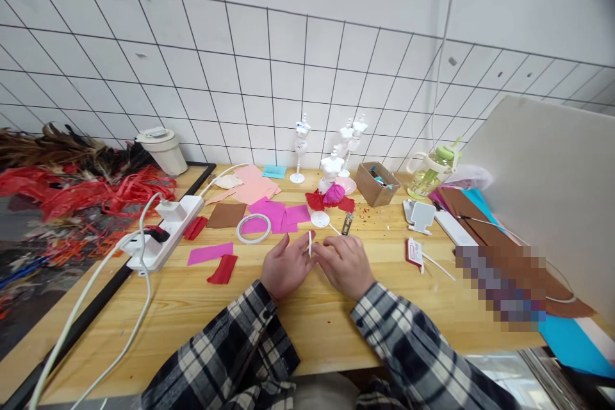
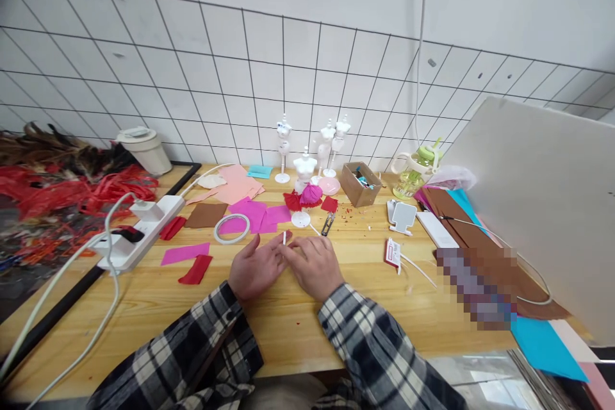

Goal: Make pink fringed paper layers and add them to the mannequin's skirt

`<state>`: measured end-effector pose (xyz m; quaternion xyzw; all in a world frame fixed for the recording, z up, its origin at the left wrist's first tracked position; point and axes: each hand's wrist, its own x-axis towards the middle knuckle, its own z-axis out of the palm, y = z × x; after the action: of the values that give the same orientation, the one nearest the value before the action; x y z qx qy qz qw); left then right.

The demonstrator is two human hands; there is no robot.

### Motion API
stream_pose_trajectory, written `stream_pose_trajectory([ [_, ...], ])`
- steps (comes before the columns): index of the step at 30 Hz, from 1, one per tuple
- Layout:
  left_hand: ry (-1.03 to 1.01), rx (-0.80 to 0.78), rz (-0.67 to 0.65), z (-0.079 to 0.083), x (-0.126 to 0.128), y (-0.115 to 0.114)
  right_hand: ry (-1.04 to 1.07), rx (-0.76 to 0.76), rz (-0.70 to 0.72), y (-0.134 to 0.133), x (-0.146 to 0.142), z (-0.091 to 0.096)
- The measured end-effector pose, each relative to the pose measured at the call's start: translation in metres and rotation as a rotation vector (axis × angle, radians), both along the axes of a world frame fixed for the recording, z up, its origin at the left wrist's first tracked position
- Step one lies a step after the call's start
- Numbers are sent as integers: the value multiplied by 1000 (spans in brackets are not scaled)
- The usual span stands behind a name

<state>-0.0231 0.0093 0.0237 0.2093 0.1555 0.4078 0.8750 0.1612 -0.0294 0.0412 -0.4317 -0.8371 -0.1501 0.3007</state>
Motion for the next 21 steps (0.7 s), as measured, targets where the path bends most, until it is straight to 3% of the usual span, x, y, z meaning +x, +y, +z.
stream_pose_trajectory([
  [3, 12, 8, 17, -1, -3, 0, -23, -33, 12, 26, -13, -15],
  [7, 31, -10, 38, -2, -5, 1, 19, 30, -2, 32, -13, -29],
  [12, -8, -49, 17, 1, 0, 1, 60, 91, -64, 27, -4, -29],
  [21, -23, -71, -19, -3, -3, 0, 45, 114, 66, 36, -11, -34],
])
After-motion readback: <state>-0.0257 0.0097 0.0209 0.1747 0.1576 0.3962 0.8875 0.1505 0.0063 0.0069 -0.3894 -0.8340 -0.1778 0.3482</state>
